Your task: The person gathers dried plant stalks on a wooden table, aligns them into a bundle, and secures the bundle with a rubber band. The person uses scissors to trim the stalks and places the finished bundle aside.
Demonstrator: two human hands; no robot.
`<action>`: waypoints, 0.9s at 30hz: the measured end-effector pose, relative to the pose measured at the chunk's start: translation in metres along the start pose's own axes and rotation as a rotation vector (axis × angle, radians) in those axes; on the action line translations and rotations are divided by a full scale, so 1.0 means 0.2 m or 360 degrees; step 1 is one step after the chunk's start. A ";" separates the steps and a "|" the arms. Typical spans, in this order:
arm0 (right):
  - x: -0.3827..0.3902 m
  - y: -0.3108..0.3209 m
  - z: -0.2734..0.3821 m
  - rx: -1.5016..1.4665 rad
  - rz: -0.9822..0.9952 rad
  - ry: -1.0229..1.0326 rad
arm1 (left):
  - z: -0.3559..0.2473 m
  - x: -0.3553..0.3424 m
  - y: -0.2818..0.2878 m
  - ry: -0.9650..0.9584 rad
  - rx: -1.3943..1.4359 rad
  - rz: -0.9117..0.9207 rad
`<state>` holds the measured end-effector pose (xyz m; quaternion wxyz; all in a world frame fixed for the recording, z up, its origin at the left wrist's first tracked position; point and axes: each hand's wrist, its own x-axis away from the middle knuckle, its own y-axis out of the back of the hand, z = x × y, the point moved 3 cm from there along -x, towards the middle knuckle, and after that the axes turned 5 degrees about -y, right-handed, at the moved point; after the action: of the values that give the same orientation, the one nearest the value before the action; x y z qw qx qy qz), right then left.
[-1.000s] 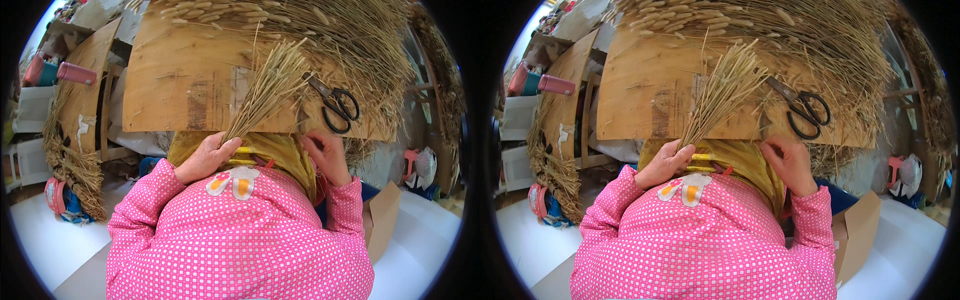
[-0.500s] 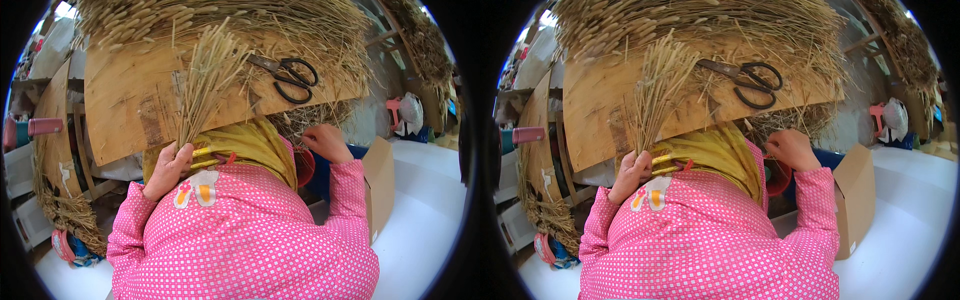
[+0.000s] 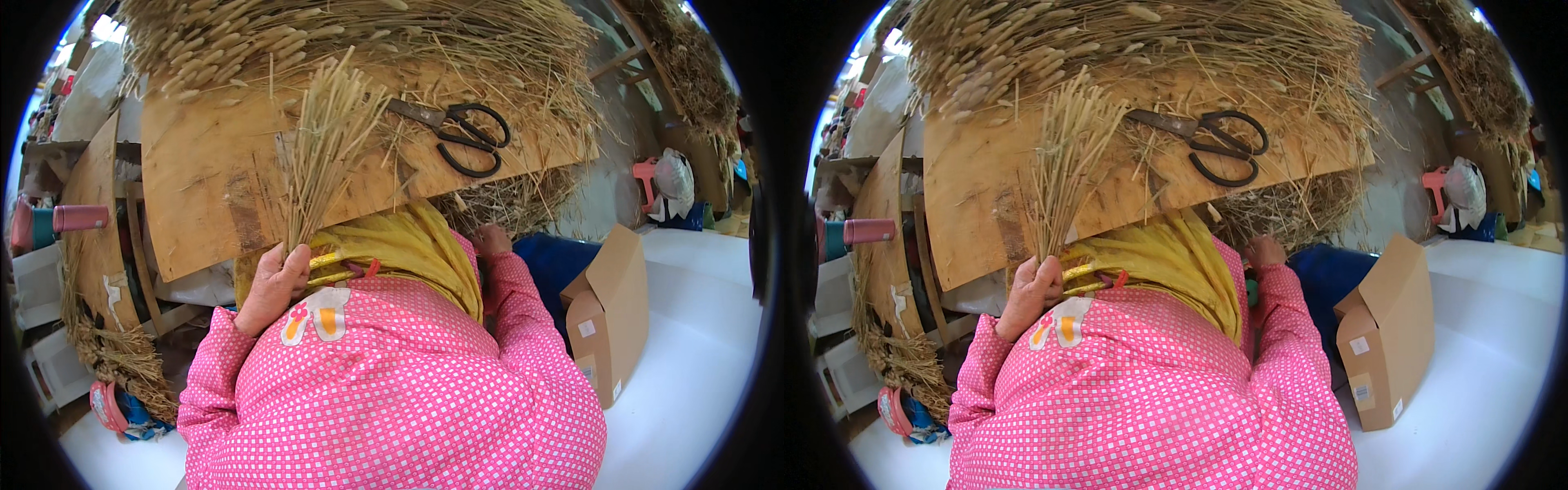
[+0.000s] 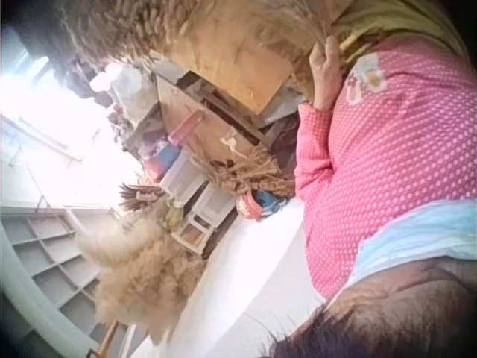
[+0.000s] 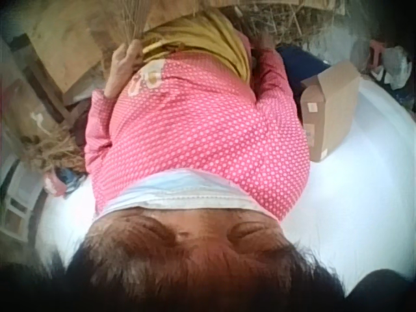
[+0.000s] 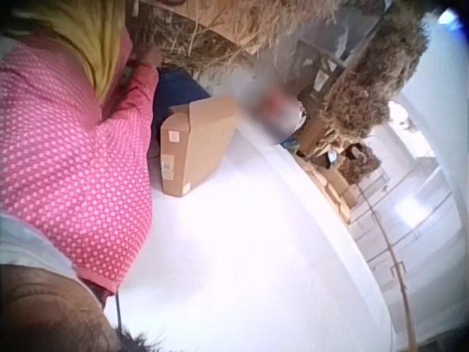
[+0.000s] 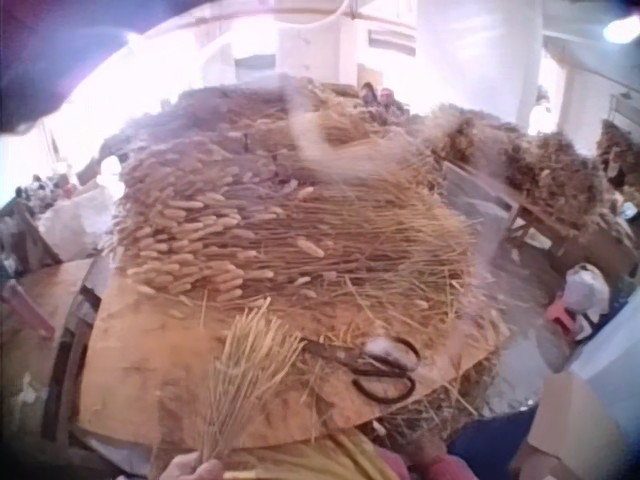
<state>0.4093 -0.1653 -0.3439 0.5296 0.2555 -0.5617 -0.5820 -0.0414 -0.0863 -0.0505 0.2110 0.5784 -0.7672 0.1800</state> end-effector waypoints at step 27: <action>0.09 0.81 0.29 -0.1347 -0.1428 -0.0174 | -0.02 -0.03 0.11 -0.0163 0.0107 0.0044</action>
<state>0.4053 -0.1272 -0.1743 0.2591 0.2042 -0.1462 -0.9326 -0.0598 -0.0736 -0.0499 0.1495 0.5830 -0.7784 0.1787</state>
